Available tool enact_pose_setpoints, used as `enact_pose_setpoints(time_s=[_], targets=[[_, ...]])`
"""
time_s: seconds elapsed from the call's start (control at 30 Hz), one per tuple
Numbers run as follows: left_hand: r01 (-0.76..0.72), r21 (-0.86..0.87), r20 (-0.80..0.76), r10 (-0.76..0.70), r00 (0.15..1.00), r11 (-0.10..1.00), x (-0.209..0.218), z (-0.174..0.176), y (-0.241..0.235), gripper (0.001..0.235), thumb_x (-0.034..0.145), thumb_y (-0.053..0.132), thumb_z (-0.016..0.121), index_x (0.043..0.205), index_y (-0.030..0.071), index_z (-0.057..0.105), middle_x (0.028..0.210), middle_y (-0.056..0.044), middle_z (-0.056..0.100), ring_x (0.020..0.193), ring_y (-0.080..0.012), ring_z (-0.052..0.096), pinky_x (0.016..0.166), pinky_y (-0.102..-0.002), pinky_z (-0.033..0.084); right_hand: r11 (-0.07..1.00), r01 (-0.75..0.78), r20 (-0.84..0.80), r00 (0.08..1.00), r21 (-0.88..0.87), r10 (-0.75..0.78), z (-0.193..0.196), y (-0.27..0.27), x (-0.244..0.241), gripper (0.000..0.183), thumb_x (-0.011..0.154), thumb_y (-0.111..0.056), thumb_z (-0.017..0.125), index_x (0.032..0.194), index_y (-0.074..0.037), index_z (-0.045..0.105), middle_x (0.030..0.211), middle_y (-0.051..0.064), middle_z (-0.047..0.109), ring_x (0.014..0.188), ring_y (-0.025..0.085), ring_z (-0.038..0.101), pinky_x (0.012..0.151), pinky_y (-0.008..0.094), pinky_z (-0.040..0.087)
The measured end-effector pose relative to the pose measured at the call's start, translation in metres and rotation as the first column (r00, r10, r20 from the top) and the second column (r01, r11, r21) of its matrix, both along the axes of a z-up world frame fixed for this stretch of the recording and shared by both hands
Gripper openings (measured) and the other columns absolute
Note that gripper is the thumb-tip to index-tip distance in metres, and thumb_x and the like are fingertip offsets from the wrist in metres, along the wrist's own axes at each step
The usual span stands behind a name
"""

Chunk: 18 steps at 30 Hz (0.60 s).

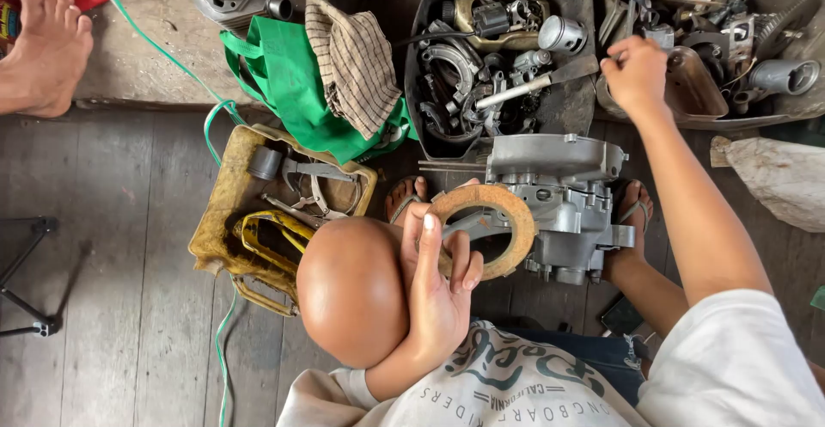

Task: Scraping and cleaning a motorcycle engine gasket using a small hand tool.

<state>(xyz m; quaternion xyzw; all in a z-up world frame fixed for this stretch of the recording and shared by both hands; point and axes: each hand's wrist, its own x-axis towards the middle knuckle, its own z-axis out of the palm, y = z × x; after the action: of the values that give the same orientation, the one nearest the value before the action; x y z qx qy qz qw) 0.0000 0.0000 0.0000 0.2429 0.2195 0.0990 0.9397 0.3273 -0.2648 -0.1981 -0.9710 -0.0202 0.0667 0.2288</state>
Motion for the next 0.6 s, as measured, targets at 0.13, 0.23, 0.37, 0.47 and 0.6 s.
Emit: enact_pose_setpoints(time_s=[0.13, 0.23, 0.37, 0.47, 0.6], targets=[[0.007, -0.088, -0.012, -0.008, 1.0, 0.996, 0.0, -0.009, -0.006, 0.014, 0.108, 0.025, 0.054, 0.099, 0.018, 0.047, 0.077, 0.008, 0.047, 0.047, -0.0057, 0.024, 0.043, -0.018, 0.027, 0.916, -0.042, 0.027, 0.999, 0.399, 0.034, 0.102, 0.022, -0.042, 0.015, 0.109, 0.008, 0.054, 0.122, 0.001, 0.058, 0.114, 0.015, 0.063, 0.09, 0.019, 0.072, 0.079, 0.023, 0.066], [0.068, -0.095, 0.042, -0.064, 0.997, 0.993, 0.005, -0.003, -0.009, 0.021, 0.109, 0.024, 0.053, 0.091, 0.017, 0.045, 0.076, 0.007, 0.035, 0.046, -0.0047, 0.024, 0.043, -0.018, 0.026, 0.638, -0.104, 0.155, 0.988, 0.763, -0.023, 0.169, 0.028, -0.103, 0.035, 0.114, 0.004, 0.062, 0.139, -0.015, 0.047, 0.113, 0.011, 0.06, 0.093, 0.022, 0.071, 0.076, 0.024, 0.056], [0.169, -0.091, 0.132, -0.157, 0.979, 0.981, 0.011, 0.012, -0.011, 0.018, 0.109, 0.023, 0.052, 0.094, 0.016, 0.045, 0.078, 0.006, 0.042, 0.047, -0.0062, 0.023, 0.043, -0.018, 0.027, 0.461, -0.158, 0.239, 0.963, 0.873, -0.123, 0.219, 0.03, -0.199, 0.035, 0.114, -0.001, 0.063, 0.137, -0.014, 0.041, 0.099, 0.01, 0.055, 0.082, 0.02, 0.056, 0.083, 0.03, 0.053], [0.256, 0.005, 0.187, -0.253, 0.949, 0.967, 0.01, 0.023, -0.009, 0.017, 0.11, 0.023, 0.05, 0.096, 0.013, 0.045, 0.074, 0.004, 0.042, 0.046, -0.0066, 0.023, 0.039, -0.019, 0.027, 0.409, -0.204, 0.285, 0.948, 0.889, -0.145, 0.23, 0.034, -0.255, 0.016, 0.103, -0.01, 0.066, 0.112, -0.008, 0.052, 0.096, 0.009, 0.061, 0.082, 0.017, 0.06, 0.081, 0.028, 0.055], [0.255, 0.202, 0.328, -0.31, 0.892, 0.946, 0.003, 0.039, -0.013, 0.016, 0.113, 0.023, 0.043, 0.106, 0.008, 0.045, 0.069, -0.004, 0.042, 0.04, -0.0107, 0.027, 0.033, -0.025, 0.036, 0.564, -0.089, 0.222, 0.96, 0.821, -0.171, 0.256, 0.036, -0.314, 0.029, 0.099, -0.02, 0.066, 0.118, 0.0, 0.058, 0.097, 0.008, 0.06, 0.09, 0.014, 0.063, 0.089, 0.022, 0.055]])
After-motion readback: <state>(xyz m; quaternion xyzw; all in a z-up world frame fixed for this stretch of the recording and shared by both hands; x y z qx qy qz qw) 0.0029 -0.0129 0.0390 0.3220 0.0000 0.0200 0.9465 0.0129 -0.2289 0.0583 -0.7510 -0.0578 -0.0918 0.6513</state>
